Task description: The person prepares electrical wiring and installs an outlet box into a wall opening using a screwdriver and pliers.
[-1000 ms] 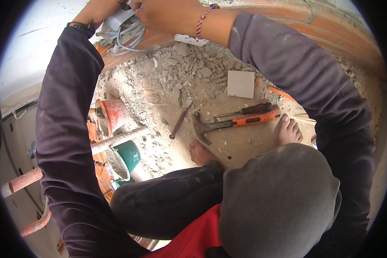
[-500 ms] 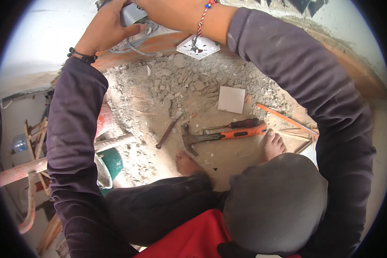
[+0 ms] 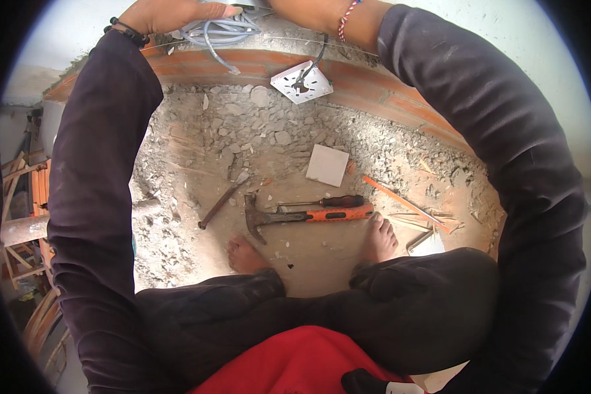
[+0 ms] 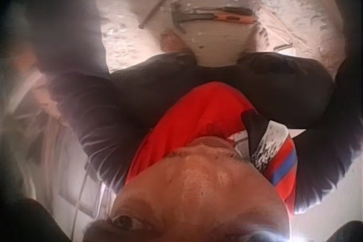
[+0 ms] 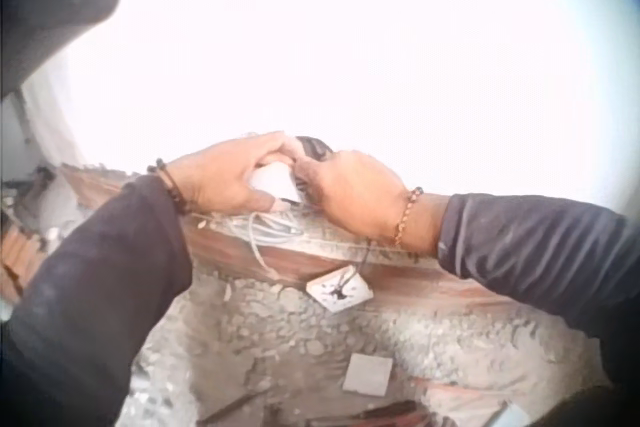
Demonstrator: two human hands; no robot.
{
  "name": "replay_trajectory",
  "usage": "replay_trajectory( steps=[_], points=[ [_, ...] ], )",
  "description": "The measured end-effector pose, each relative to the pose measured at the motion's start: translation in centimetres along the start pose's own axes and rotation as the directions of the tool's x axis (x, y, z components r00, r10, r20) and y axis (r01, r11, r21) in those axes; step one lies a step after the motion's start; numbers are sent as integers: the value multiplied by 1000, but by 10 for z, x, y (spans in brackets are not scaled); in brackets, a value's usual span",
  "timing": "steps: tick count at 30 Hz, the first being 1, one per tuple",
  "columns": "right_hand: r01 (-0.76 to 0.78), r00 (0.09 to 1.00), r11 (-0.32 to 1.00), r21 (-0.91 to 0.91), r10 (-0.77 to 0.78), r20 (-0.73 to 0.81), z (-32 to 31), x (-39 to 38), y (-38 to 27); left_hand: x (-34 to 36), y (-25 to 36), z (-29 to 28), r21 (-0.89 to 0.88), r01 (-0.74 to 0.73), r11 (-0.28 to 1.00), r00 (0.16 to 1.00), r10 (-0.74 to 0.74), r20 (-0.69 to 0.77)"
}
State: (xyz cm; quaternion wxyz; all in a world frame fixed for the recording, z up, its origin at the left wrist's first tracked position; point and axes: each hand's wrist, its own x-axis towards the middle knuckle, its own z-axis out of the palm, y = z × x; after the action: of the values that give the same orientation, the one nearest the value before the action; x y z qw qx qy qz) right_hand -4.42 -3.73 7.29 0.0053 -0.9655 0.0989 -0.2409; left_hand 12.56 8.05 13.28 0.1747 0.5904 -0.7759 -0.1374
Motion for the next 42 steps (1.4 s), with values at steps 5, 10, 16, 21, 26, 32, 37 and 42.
replay_trajectory(
  steps=[5,10,16,21,26,32,37,42],
  points=[
    [-16,999,997,75,18,-33,4,0,-1,9,-14,0,-226,129,966,987,-102,126],
    [44,975,987,158,-8,-223,16,-8,2,8,-19,1,-31,-27,999,999,29,41],
    [119,951,976,185,-59,-303,21,-3,5,0,-28,12,-277,55,959,997,-68,-37],
    [68,959,966,251,6,-283,25,-6,-1,-24,-8,17,-181,58,982,947,-112,-301],
    [-81,975,953,290,136,-174,12,-23,-4,-55,-3,50,-90,182,979,740,-197,-644],
    [-161,976,940,301,196,-89,20,-18,-2,-82,-7,87,390,61,919,765,208,-609],
    [-221,967,933,285,247,-60,21,-12,-1,-87,-4,105,350,221,911,794,40,-607],
    [-225,968,936,271,246,-45,19,-13,-1,-76,1,81,506,208,837,779,171,-603]
  ],
)
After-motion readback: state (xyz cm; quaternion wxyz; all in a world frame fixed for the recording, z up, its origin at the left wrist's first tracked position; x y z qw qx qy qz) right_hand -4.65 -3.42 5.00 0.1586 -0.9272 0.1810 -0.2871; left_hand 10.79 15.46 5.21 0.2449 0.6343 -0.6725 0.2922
